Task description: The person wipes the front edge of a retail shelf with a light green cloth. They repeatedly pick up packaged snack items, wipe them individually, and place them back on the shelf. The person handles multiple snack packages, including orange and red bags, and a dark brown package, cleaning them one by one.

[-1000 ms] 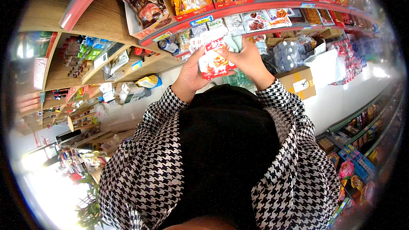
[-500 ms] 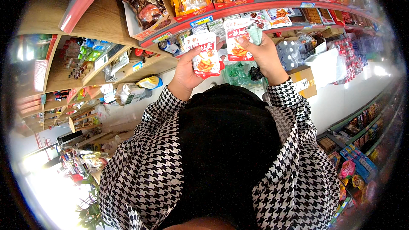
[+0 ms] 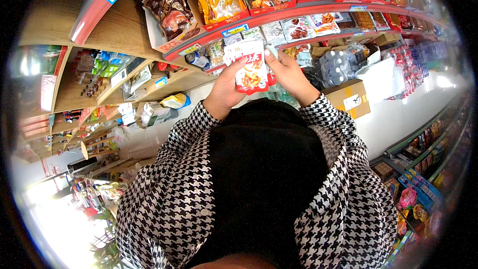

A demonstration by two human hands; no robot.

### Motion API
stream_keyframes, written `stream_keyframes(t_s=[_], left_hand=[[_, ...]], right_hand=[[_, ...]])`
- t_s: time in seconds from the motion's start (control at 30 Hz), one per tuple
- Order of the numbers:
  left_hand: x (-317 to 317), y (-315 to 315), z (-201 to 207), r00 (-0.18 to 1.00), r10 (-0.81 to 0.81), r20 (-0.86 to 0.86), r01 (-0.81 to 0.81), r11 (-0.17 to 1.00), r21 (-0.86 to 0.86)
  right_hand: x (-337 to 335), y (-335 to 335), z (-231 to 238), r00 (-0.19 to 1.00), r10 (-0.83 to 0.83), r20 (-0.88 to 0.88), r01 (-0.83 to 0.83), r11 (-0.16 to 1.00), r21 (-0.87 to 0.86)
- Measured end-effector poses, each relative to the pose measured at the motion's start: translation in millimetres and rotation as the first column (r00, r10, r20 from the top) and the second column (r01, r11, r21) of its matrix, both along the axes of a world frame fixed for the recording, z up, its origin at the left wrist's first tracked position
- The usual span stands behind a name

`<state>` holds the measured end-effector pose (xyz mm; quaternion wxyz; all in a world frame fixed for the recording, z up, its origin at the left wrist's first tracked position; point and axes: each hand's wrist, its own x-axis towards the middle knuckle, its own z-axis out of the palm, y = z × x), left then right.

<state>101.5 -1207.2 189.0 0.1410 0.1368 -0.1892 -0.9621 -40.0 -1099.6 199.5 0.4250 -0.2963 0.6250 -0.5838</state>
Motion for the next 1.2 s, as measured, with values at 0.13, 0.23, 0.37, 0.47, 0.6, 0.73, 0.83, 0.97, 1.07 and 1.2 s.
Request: stream_keyframes(t_s=[0.13, 0.23, 0.37, 0.47, 0.6, 0.73, 0.83, 0.97, 1.07, 1.2], left_hand=[[-2.2, -5.6, 12.5, 0.992, 0.086, 0.095, -0.092, 0.994, 0.053], [-3.5, -13.4, 3.2, 0.987, 0.134, 0.085, -0.137, 0.990, 0.030], [-4.5, -14.8, 7.4, 0.982, 0.169, 0.089, -0.170, 0.985, -0.002], [-12.1, -13.9, -1.8, 0.987, 0.150, 0.050, -0.146, 0.986, -0.083], [-15.8, -14.7, -6.2, 0.990, 0.140, 0.020, -0.139, 0.989, -0.046], [-9.1, -13.2, -2.1, 0.991, 0.133, -0.005, -0.133, 0.991, -0.007], [-4.4, -21.6, -4.2, 0.991, 0.137, -0.003, -0.137, 0.989, 0.055], [0.2, -32.1, -3.3, 0.981, 0.141, -0.132, -0.135, 0.989, 0.057], [-0.7, -34.1, -0.9, 0.983, 0.163, -0.090, -0.157, 0.986, 0.062], [0.7, -36.0, 9.8, 0.990, 0.093, -0.106, -0.090, 0.995, 0.034]], right_hand=[[-17.3, -1.7, -3.4, 0.978, -0.192, 0.087, 0.188, 0.981, 0.048], [-32.3, -0.7, 4.9, 0.914, -0.324, 0.245, 0.364, 0.921, -0.140], [-16.3, -9.5, 42.3, 0.860, -0.444, 0.252, 0.509, 0.785, -0.353], [-0.4, -22.9, 51.9, 0.899, -0.438, 0.016, 0.390, 0.783, -0.484], [10.6, -44.8, 49.7, 0.504, -0.385, -0.773, -0.056, 0.879, -0.474], [21.2, -53.3, 38.5, 0.399, -0.093, -0.912, -0.215, 0.958, -0.191], [26.0, -55.1, 40.9, 0.376, -0.056, -0.925, -0.223, 0.963, -0.149], [24.2, -54.6, 37.5, 0.345, -0.039, -0.938, -0.282, 0.949, -0.143], [26.9, -56.0, 43.4, 0.408, -0.083, -0.909, -0.232, 0.954, -0.191], [22.1, -56.6, 37.5, 0.606, -0.141, -0.783, -0.146, 0.948, -0.284]])
